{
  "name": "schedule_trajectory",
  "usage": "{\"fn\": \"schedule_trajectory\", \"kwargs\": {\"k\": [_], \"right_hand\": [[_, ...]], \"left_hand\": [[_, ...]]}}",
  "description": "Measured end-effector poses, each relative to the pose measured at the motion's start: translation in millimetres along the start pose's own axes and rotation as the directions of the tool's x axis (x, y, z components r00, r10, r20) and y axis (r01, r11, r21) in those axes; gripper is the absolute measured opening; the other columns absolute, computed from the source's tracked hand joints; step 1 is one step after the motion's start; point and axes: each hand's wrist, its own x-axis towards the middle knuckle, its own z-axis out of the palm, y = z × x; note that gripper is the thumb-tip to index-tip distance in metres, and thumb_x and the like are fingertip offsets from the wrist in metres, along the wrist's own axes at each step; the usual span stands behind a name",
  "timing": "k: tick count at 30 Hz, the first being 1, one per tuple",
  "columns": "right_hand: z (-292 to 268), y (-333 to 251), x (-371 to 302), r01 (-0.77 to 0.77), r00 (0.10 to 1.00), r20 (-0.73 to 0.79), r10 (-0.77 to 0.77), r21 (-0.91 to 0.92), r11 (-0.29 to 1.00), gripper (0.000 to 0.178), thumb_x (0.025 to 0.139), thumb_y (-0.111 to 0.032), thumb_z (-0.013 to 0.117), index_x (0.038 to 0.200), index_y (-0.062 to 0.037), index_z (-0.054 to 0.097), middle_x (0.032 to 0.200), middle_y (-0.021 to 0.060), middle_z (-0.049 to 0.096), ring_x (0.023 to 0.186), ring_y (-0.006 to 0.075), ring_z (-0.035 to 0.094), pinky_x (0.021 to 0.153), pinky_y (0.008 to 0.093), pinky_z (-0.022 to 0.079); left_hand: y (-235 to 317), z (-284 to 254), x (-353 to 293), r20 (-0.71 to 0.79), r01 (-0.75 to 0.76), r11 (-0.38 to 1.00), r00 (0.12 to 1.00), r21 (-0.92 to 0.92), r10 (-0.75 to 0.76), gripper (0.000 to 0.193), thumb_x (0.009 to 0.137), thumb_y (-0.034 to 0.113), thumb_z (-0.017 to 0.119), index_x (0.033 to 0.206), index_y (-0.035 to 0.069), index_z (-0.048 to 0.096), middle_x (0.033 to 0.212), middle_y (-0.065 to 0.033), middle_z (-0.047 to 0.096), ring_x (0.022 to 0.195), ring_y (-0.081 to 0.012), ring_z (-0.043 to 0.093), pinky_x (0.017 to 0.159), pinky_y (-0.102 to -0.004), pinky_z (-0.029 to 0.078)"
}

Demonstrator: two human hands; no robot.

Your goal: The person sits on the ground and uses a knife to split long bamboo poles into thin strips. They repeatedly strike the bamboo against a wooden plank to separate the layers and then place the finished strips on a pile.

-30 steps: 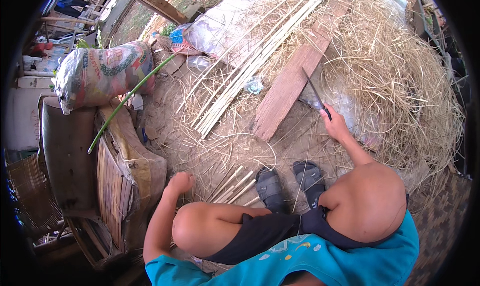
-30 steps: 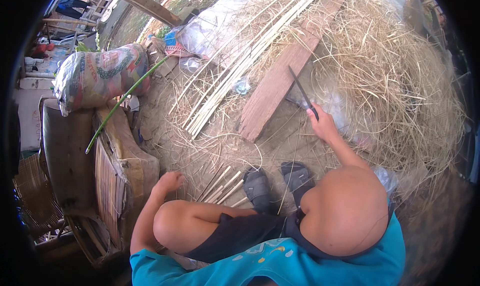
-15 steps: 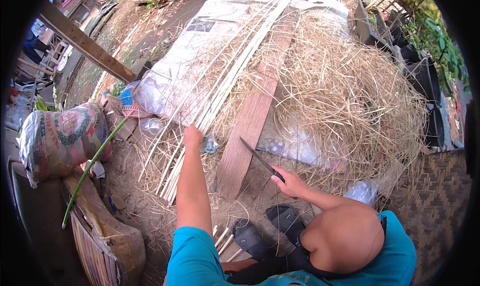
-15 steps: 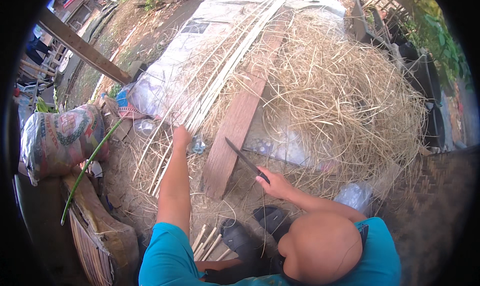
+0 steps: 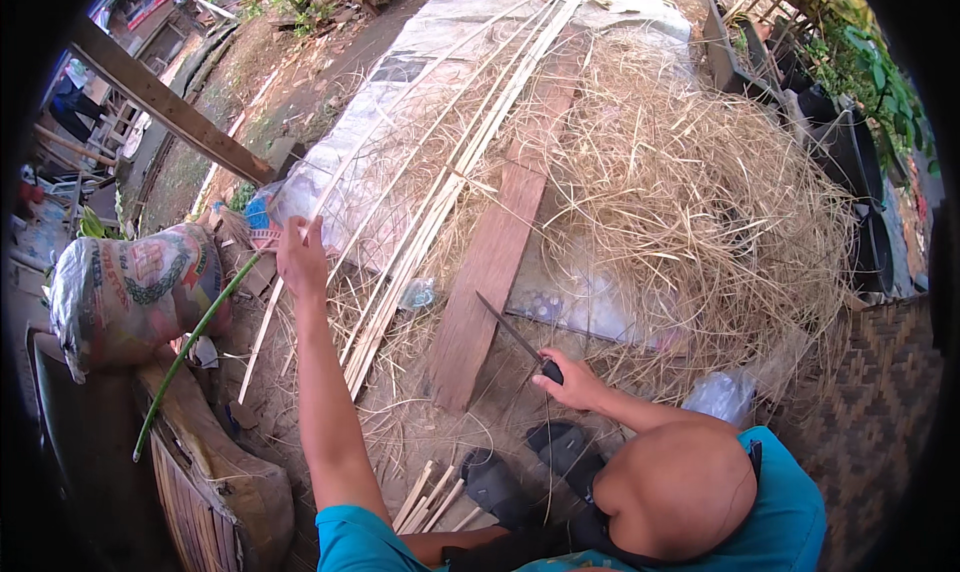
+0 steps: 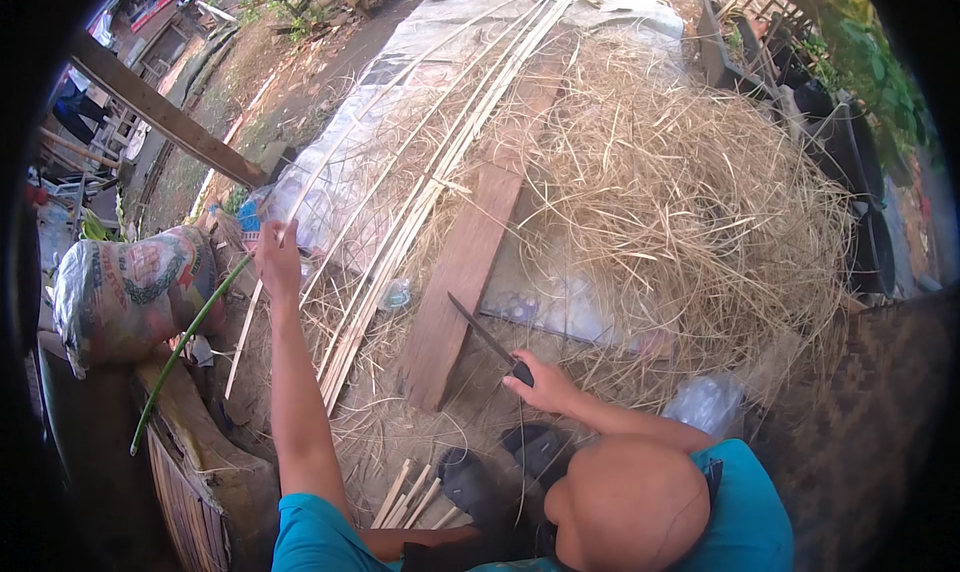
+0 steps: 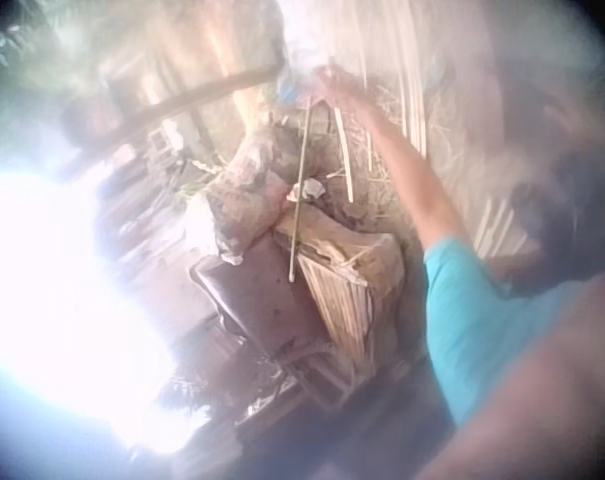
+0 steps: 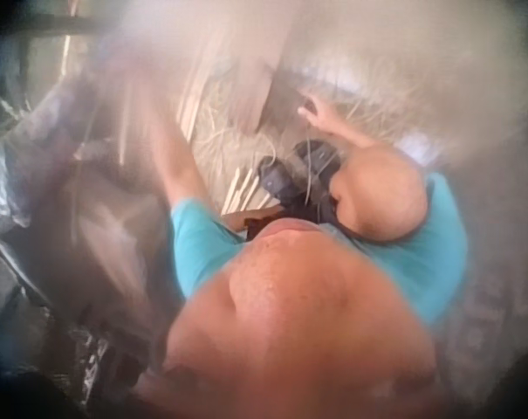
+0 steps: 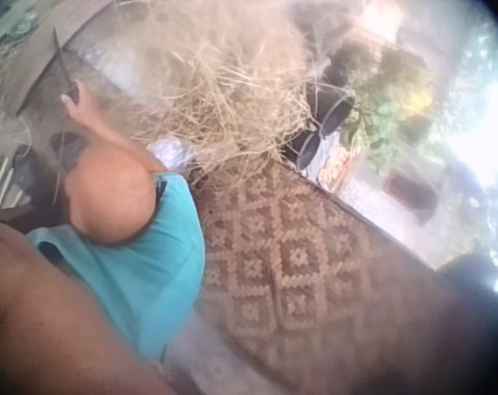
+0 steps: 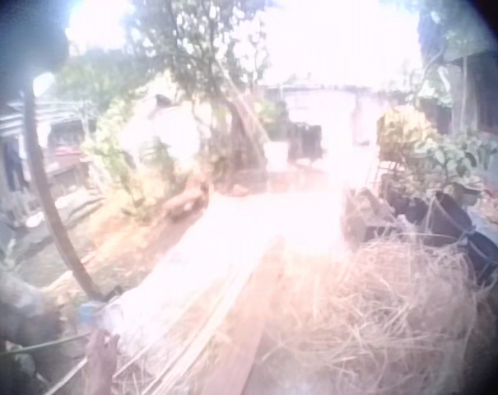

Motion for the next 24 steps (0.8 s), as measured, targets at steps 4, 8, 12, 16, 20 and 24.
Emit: {"fn": "schedule_trajectory", "kwargs": {"k": [4, 8, 12, 16, 20, 24], "right_hand": [[14.0, -18.7, -4.4, 0.169, 0.980, 0.105, -0.170, 0.022, 0.985, 0.052, 0.094, -0.042, 0.067, 0.129, -0.0064, 0.053, 0.103, 0.0249, 0.068, 0.098, 0.0442, 0.067, 0.086, 0.0484, 0.053], [28.0, -45.9, -16.5, 0.352, 0.858, 0.340, -0.386, 0.159, 0.922, 0.040, 0.097, -0.029, 0.065, 0.126, -0.0039, 0.054, 0.098, 0.0197, 0.068, 0.092, 0.0291, 0.070, 0.078, 0.0400, 0.055], [56.0, -51.8, -41.3, -0.429, 0.695, 0.710, -0.112, 0.535, 0.727, 0.028, 0.102, -0.019, 0.059, 0.124, -0.0023, 0.055, 0.099, 0.0121, 0.066, 0.085, 0.0151, 0.067, 0.072, 0.0305, 0.056], [43.5, -22.5, -31.5, -0.351, 0.733, 0.678, -0.054, 0.446, 0.823, 0.034, 0.103, -0.017, 0.057, 0.133, -0.0009, 0.053, 0.099, 0.0088, 0.066, 0.078, 0.0139, 0.065, 0.068, 0.0306, 0.057], [-14.4, -64.9, 10.5, -0.253, 0.894, 0.448, 0.032, 0.444, 0.859, 0.038, 0.101, -0.017, 0.058, 0.133, 0.0032, 0.051, 0.090, 0.0087, 0.066, 0.072, 0.0143, 0.064, 0.062, 0.0310, 0.056], [-1.6, -68.9, 40.2, -0.098, 0.968, 0.250, 0.012, 0.335, 0.937, 0.043, 0.101, -0.019, 0.056, 0.136, 0.0041, 0.048, 0.094, 0.0109, 0.067, 0.072, 0.0167, 0.064, 0.058, 0.0320, 0.054]], "left_hand": [[34.6, -36.8, 16.0, 0.340, 0.106, 0.994, 0.936, -0.036, -0.087, 0.037, 0.100, 0.039, 0.062, 0.103, 0.003, 0.069, 0.070, -0.0118, 0.064, 0.057, -0.0214, 0.059, 0.057, -0.0390, 0.047], [92.0, 36.7, -50.5, 0.838, 0.550, 0.798, 0.534, -0.245, -0.110, 0.036, 0.104, 0.036, 0.056, 0.119, 0.005, 0.065, 0.074, -0.0053, 0.063, 0.053, -0.0110, 0.057, 0.046, -0.0265, 0.042], [113.3, 130.0, -136.4, 0.879, 0.697, 0.692, 0.434, -0.188, -0.198, 0.032, 0.103, 0.029, 0.052, 0.115, 0.003, 0.067, 0.096, -0.0189, 0.072, 0.075, -0.0287, 0.071, 0.064, -0.0384, 0.056], [175.0, 166.9, -166.7, 0.564, 0.438, 0.892, 0.767, -0.113, -0.306, 0.033, 0.099, 0.027, 0.053, 0.102, 0.002, 0.074, 0.106, -0.0251, 0.072, 0.099, -0.0417, 0.070, 0.087, -0.0469, 0.055], [176.5, 179.4, -158.2, 0.577, 0.372, 0.921, 0.780, -0.114, -0.244, 0.032, 0.098, 0.029, 0.058, 0.100, 0.002, 0.074, 0.107, -0.0236, 0.072, 0.105, -0.0409, 0.068, 0.090, -0.0485, 0.053], [165.0, 190.9, -154.2, 0.542, 0.357, 0.923, 0.809, -0.146, -0.227, 0.030, 0.097, 0.028, 0.061, 0.101, 0.001, 0.073, 0.106, -0.0247, 0.071, 0.102, -0.0444, 0.067, 0.088, -0.0523, 0.053]]}}
